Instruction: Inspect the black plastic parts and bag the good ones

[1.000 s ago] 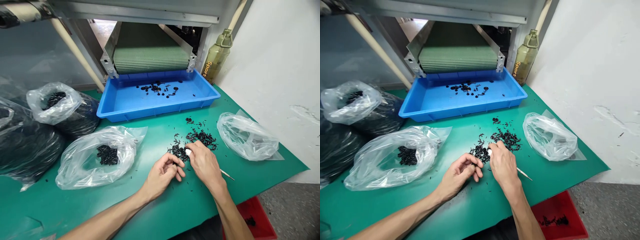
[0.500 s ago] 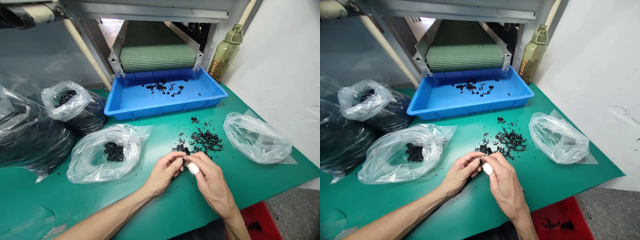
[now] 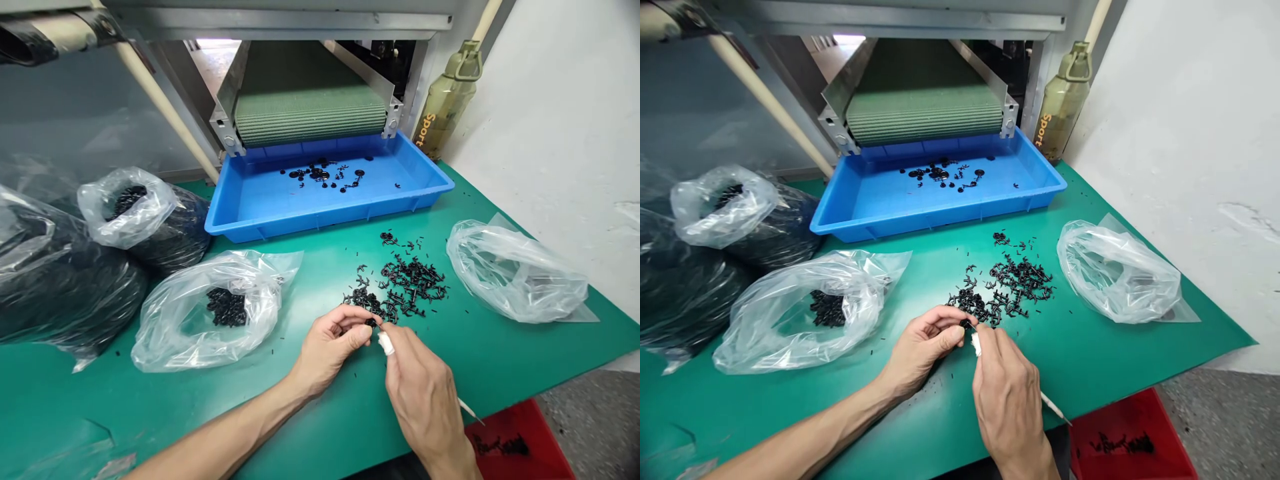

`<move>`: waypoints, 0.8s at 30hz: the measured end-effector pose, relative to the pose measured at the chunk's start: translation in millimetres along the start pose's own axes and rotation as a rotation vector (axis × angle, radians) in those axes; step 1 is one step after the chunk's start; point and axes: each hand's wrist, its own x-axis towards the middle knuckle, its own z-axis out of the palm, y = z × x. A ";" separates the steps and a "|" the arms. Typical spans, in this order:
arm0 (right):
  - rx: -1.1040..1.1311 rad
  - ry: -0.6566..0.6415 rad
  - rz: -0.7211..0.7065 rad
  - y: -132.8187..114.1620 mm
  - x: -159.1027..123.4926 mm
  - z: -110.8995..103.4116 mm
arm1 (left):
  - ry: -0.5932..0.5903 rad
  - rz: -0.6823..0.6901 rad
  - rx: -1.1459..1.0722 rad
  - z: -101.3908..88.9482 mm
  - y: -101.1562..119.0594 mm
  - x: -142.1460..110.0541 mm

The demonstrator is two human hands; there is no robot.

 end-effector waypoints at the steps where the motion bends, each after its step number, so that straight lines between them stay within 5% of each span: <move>1: -0.042 0.036 -0.008 -2.3 -0.3 2.2 | 0.006 0.010 0.000 -0.4 -0.5 -0.2; 6: -0.089 0.127 -0.005 -9.7 -1.1 9.7 | 0.062 0.023 -0.013 -3.1 -2.4 -0.5; 13: 0.437 -0.293 0.289 15.8 12.9 -8.3 | 0.043 0.000 0.084 -0.8 -0.4 -0.9; 18: 0.229 -0.162 0.314 31.6 26.4 -7.1 | 0.178 0.016 0.142 5.1 0.3 -1.5; 24: -0.006 -0.254 0.160 23.8 58.8 5.4 | 0.140 0.001 0.095 1.8 -2.1 -3.1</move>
